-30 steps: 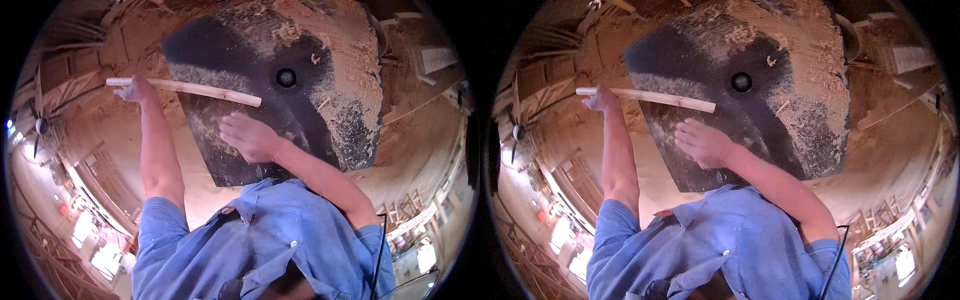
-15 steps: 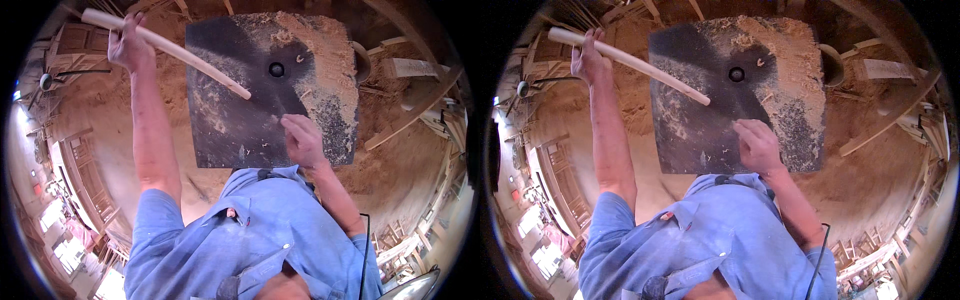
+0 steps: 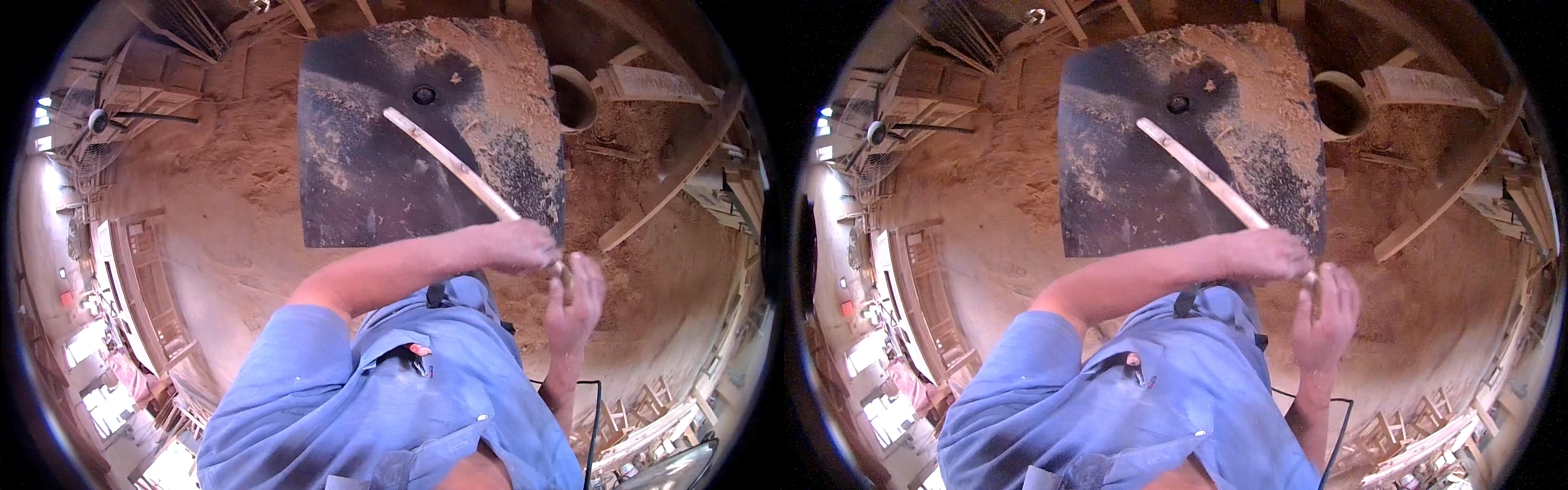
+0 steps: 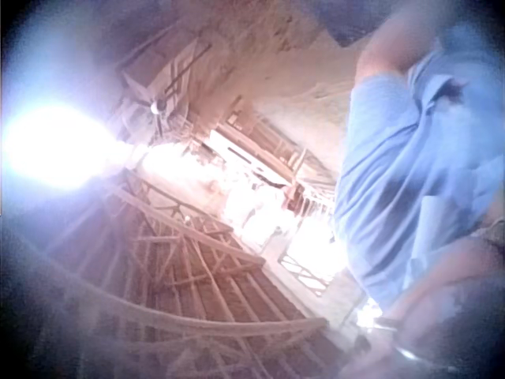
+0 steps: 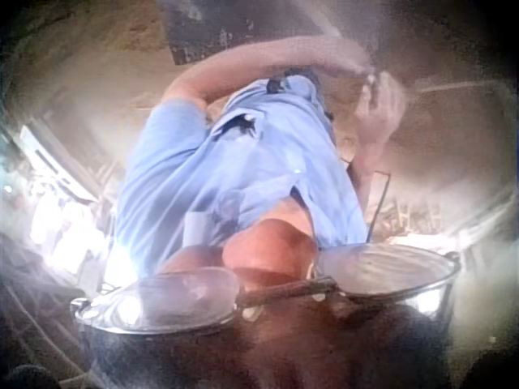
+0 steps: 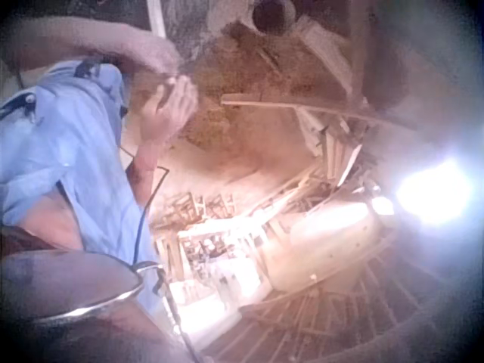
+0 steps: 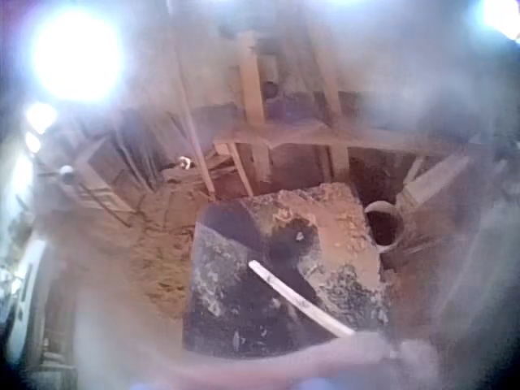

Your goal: The person uses a spindle sander to round and smooth a long thin wooden stick, repeatedly rotating and feeding it against the spinning spindle. After finishing, the person places the shaped stick with other similar pieces on a nearby workbench.

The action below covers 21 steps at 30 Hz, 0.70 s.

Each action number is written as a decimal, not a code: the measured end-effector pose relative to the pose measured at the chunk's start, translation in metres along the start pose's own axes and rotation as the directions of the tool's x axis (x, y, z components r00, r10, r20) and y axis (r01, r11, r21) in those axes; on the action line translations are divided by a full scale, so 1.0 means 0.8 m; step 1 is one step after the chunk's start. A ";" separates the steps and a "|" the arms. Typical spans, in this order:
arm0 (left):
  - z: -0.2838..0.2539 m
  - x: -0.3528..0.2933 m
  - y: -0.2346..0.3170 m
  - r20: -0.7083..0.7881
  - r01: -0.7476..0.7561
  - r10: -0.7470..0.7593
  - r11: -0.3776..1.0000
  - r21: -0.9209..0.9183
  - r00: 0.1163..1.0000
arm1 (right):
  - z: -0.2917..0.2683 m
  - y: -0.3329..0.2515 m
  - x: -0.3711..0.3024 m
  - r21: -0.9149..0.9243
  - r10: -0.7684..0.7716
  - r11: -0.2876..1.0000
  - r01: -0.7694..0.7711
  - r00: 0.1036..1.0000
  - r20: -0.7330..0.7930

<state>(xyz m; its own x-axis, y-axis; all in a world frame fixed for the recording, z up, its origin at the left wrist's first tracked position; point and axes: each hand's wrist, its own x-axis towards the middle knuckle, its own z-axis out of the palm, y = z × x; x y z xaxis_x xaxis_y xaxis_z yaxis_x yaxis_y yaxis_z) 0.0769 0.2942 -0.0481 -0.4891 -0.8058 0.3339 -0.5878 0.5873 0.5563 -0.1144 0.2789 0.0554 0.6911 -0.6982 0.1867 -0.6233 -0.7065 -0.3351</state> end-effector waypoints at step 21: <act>0.068 -0.119 -0.081 -0.735 0.938 -0.673 0.203 -0.282 -0.075 | 0.164 0.023 -0.137 0.129 0.304 0.821 -0.556 0.618 0.725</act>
<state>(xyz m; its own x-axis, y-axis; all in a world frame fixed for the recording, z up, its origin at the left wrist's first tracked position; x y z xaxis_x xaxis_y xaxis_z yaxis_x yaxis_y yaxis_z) 0.1264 0.3373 -0.1572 0.9065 -0.3907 0.1598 -0.3964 -0.6577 0.6406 -0.1532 0.3575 -0.0923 0.5026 -0.5628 -0.6563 -0.8489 -0.1777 -0.4977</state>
